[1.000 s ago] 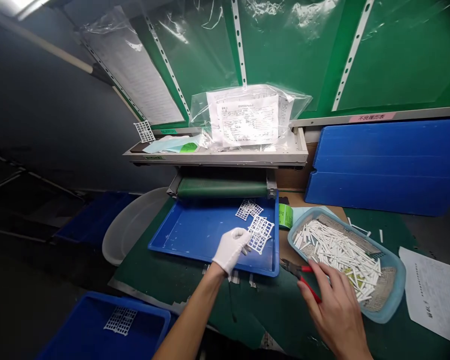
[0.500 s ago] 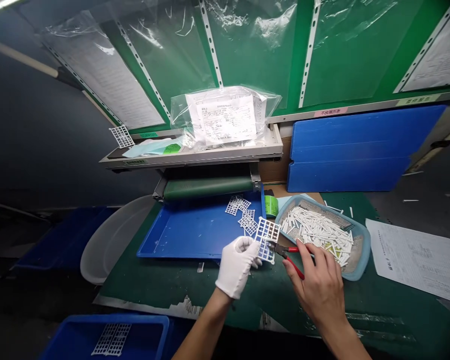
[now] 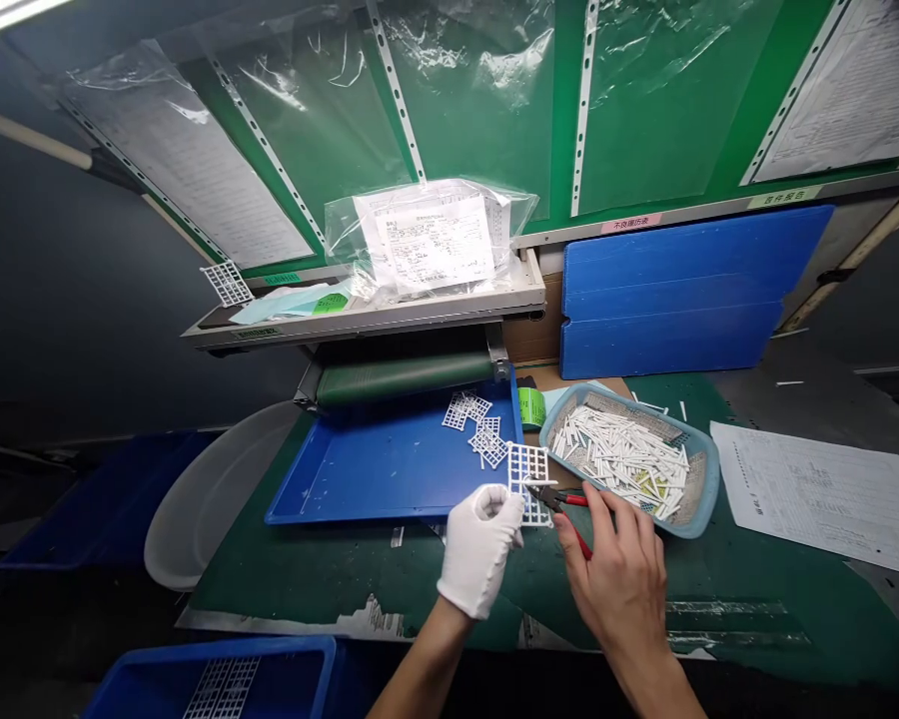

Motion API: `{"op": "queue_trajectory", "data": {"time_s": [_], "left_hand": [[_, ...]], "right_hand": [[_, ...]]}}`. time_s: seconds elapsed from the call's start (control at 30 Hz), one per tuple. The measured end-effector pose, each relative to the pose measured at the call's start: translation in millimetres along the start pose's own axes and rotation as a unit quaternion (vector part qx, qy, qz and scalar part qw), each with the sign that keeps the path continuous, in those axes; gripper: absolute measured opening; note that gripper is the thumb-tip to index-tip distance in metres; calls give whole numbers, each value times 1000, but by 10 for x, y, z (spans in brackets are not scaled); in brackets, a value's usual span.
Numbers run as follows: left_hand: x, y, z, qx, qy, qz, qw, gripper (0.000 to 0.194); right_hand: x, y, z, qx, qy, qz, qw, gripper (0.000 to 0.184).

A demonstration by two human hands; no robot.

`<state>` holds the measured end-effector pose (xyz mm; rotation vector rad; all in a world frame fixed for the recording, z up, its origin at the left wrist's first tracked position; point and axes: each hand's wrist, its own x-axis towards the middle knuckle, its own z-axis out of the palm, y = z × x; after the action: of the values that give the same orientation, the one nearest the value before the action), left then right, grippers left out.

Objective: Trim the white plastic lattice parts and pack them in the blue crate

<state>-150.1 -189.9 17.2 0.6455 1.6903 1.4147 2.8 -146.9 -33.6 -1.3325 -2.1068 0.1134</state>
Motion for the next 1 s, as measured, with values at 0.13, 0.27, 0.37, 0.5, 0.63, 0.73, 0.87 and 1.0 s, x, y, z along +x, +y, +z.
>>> {"op": "queue_trajectory", "data": {"time_s": [0.13, 0.27, 0.37, 0.5, 0.63, 0.73, 0.87, 1.0], "left_hand": [[-24, -94, 48, -10, -17, 51, 998, 25], [7, -167, 207, -103, -23, 192, 976, 76], [39, -142, 371, -131, -59, 281, 949, 74], [69, 3, 579, -167, -37, 272, 947, 52], [127, 224, 701, -254, -109, 77, 958, 42], [235, 390, 734, -204, -225, -56, 951, 46], [408, 503, 804, -154, -335, -242, 897, 44], [544, 472, 958, -167, -383, -363, 833, 43]], "right_hand": [[-13, -51, 24, 26, -14, 9, 1000, 52], [-64, -104, 56, 104, -27, 33, 994, 49], [-99, -133, 57, 165, -38, 52, 984, 45], [-35, -11, 14, 150, 14, 34, 988, 49], [233, 417, -96, 44, 88, -89, 991, 59], [560, 823, -237, -12, 80, -224, 971, 67], [1038, 1212, -422, -49, 29, -390, 919, 82], [1349, 1406, -458, -57, -30, -478, 876, 82]]}}
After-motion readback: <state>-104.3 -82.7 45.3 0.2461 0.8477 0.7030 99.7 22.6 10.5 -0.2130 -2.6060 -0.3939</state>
